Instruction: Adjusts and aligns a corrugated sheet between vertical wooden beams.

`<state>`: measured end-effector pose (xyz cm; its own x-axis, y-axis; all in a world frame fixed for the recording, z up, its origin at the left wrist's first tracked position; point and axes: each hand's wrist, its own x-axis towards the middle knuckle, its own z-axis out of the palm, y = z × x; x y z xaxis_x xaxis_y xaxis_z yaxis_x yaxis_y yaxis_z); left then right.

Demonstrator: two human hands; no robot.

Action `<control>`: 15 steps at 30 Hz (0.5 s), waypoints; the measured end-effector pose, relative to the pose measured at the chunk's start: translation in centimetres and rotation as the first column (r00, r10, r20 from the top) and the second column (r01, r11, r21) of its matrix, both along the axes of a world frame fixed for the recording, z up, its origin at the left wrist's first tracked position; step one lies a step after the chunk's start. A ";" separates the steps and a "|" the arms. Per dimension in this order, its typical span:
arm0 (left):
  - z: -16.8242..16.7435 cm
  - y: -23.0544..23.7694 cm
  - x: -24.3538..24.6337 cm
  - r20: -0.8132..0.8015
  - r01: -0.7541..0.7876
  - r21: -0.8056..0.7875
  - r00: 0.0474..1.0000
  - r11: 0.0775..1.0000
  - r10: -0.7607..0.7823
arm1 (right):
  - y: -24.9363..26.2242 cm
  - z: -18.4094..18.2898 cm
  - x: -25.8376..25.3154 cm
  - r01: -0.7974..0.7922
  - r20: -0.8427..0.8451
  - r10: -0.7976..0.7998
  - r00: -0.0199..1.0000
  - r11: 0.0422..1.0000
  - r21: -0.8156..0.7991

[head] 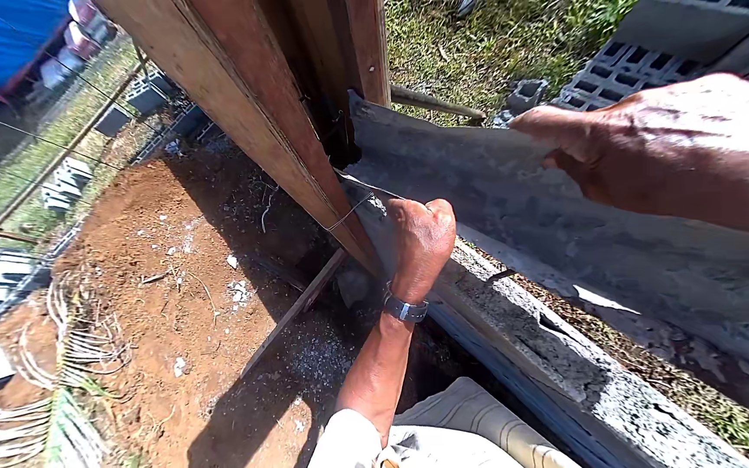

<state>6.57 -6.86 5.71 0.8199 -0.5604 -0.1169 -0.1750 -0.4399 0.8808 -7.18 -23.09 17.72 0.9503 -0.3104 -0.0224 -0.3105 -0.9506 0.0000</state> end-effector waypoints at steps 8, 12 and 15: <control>-1.6 1.4 1.9 -0.132 -0.030 -0.020 0.991 0.999 0.027 | 1.4 1.4 4.3 0.104 -0.164 -0.108 0.981 0.994 -0.034; -1.8 2.4 2.7 -0.208 -0.032 -0.020 0.978 0.999 0.027 | 1.6 1.3 5.8 0.127 -0.197 -0.129 0.972 0.992 -0.019; -2.0 2.7 3.2 -0.195 -0.038 -0.030 0.980 0.999 0.031 | 1.1 1.3 6.5 0.109 -0.190 -0.107 0.976 0.994 -0.003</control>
<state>9.76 -4.19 3.75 0.8023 -0.5382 -0.2580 0.0159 -0.4127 0.9107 -0.63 -22.03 19.04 0.8895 -0.4102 -0.2011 -0.4064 -0.9116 0.0621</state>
